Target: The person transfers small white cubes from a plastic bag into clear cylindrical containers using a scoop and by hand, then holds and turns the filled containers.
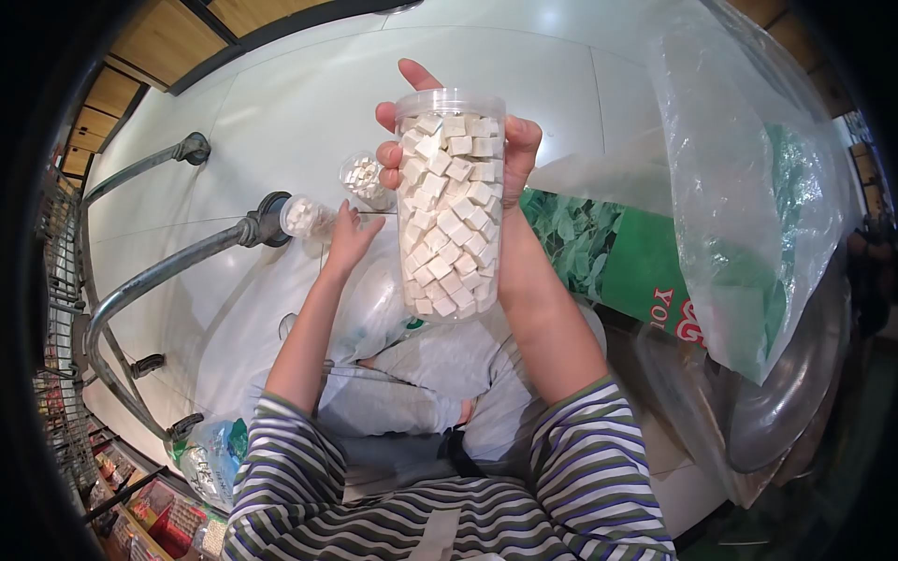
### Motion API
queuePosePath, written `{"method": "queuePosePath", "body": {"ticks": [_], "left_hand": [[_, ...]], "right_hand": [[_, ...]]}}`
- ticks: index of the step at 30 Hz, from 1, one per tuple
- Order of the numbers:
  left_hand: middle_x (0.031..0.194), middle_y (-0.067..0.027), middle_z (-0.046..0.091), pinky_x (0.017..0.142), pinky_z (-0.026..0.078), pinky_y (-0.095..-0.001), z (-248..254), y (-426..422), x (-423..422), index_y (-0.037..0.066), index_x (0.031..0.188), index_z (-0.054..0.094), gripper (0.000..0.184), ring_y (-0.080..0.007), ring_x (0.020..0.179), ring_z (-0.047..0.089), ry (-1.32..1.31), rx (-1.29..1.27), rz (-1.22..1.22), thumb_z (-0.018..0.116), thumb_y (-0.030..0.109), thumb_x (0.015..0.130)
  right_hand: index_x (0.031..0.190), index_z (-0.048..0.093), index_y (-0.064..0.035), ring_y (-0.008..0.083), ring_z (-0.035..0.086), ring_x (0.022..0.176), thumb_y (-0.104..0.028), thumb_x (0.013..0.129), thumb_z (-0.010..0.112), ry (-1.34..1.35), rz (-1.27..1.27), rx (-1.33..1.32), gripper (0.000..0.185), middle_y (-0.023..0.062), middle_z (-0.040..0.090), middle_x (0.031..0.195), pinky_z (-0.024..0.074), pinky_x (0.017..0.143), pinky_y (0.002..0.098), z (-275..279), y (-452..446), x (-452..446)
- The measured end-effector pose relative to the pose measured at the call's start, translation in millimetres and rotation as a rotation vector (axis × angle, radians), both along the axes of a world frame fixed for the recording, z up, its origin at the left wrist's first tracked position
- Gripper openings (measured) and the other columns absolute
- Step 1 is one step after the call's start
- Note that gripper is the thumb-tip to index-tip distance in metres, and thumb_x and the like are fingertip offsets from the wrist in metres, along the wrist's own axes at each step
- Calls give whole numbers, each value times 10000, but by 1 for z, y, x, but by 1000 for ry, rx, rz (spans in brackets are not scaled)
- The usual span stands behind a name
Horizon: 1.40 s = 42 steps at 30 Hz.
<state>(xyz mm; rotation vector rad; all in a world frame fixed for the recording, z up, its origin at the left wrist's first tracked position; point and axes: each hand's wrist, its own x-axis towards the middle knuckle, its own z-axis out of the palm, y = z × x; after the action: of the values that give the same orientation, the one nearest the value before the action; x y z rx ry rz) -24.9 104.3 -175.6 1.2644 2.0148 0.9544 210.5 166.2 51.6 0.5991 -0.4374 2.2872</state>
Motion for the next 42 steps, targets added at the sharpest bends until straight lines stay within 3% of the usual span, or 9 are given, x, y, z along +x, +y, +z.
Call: {"method": "queuePosePath", "body": {"ticks": [4,10,12,15,20,23,31,37,42], "left_hand": [[1326,-245,540,1006,439,-390,89,-63,13,-84,1373,398,704,-333,1190,564,257,138,-183,708,257,842],[1271,-180,586,980,465,-371,160,-115,55,-60,1300,509,548,-284,1099,613,-855,-1,-453,453,403,1014],[1277,-205,588,969,484,-373,167,-124,83,-8,1412,384,919,-273,1091,640,-968,132,-358,453,736,877],[1339,-212,541,964,496,-415,148,-130,85,-16,1460,268,1038,-286,1151,606,-1260,136,-514,520,761,821],[1357,-204,493,977,483,-401,175,-136,78,-13,1464,237,962,-270,1204,556,-1185,284,-207,704,534,825],[1286,-190,559,956,474,-348,185,-126,64,-49,1408,282,851,-270,1142,598,-638,436,-73,784,242,785],[1237,-182,557,953,461,-365,183,-128,51,-27,1424,305,746,-236,1113,579,-330,492,-106,711,222,850],[1336,-152,549,1010,457,-469,184,-123,42,49,1474,312,684,-301,1175,582,-1672,31,-211,328,550,1009],[1385,-148,518,987,475,-473,178,-125,49,59,1466,343,705,-275,1206,566,-1592,78,-205,216,585,1015]], "right_hand": [[1513,241,-80,372,586,962,-510,717,681,168,117,-125,1006,268,528,1259,515,839,472,1,-8,-10],[1512,228,-75,364,608,973,-571,734,700,70,139,-71,1036,264,539,1245,516,875,474,-18,-19,-39],[1507,226,-59,398,620,1031,-575,747,690,-12,132,-47,1029,287,532,1261,505,954,501,-33,-23,-51],[1507,224,-59,417,612,1079,-569,751,686,-282,-11,-129,1022,300,526,1272,514,959,500,-37,-37,-62],[1516,188,-44,299,581,1157,-331,775,757,-736,-300,326,977,232,525,1288,430,1052,406,-23,-42,-70],[1509,181,-18,235,530,1202,-203,773,781,-955,-621,540,968,179,500,1310,410,1045,350,-6,-63,-81],[1378,358,16,222,619,1081,-166,911,595,-871,-447,61,555,164,582,1218,515,931,348,-23,-63,-77],[1443,295,76,413,546,1214,-409,932,431,-863,-408,169,718,305,477,1368,476,1016,460,-30,-64,-73],[1418,349,68,364,518,1257,-420,947,436,-866,-404,160,683,264,498,1366,443,1047,447,-31,-61,-74]]}}
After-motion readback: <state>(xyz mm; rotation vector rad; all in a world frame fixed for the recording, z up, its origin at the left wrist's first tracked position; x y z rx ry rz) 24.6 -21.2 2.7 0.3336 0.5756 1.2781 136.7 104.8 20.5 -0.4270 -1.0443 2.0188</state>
